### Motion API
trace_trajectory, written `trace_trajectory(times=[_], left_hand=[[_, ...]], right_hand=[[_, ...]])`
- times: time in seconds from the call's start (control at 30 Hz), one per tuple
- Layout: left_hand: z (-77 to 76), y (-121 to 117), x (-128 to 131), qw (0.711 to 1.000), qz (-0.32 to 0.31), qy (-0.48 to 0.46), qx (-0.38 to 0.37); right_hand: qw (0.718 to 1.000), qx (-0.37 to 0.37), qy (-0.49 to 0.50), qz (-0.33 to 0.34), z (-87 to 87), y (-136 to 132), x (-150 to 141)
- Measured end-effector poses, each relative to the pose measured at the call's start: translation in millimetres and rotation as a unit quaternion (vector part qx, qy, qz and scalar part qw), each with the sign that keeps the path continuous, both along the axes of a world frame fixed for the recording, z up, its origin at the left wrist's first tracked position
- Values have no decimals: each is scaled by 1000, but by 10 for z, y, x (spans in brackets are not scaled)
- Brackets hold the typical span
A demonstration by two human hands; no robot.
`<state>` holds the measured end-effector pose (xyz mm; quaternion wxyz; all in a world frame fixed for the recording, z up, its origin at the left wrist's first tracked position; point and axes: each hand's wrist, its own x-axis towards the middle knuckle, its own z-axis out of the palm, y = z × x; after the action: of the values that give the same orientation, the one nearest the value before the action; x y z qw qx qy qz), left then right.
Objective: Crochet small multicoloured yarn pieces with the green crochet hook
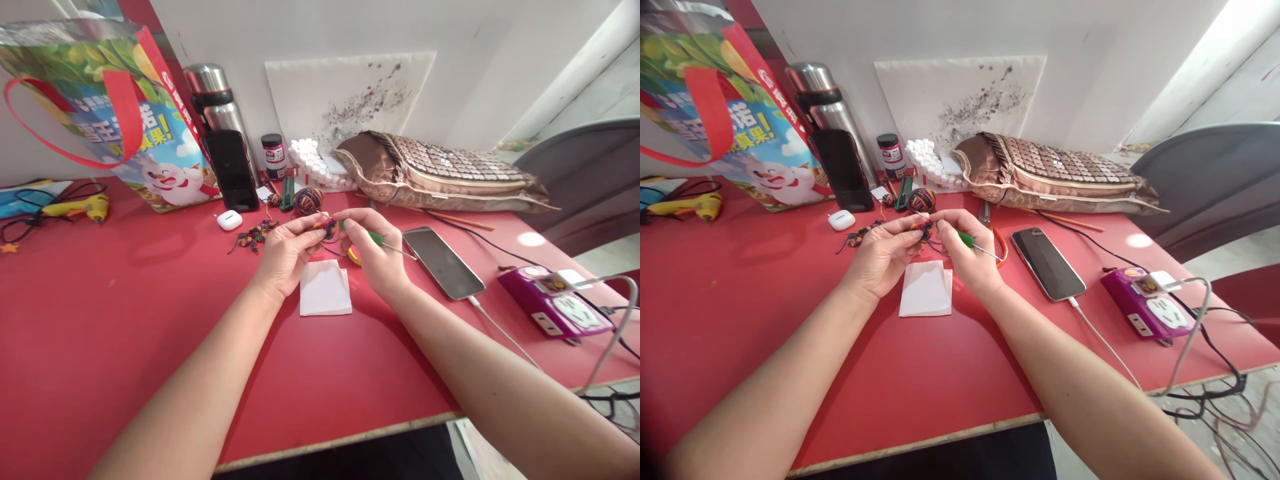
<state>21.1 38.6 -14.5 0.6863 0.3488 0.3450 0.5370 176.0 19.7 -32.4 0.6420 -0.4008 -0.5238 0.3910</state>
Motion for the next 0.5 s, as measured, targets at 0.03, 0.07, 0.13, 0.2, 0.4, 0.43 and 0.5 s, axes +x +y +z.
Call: trace_trajectory(times=[0.03,0.07,0.13,0.2,0.4,0.43,0.5], left_hand=[[2,-2,-3,1000,-1,3,-2],[4,-4,-5,1000,-1,5,-6],[8,-7,-7,1000,0,9,-15],[10,-6,-12,1000,2,13,-21],[14,20,-47,999,9,37,-4],[17,22,-53,999,9,41,3],[25,22,-63,999,9,48,10]], right_hand=[[1000,5,-1,-2,0,3,5],[1000,5,7,-2,-2,10,8],[999,-7,42,11,-10,30,10],[995,-31,90,40,-19,55,13],[973,-103,154,134,-32,100,67],[970,-108,162,148,-32,104,76],[964,-111,179,164,-32,111,85]])
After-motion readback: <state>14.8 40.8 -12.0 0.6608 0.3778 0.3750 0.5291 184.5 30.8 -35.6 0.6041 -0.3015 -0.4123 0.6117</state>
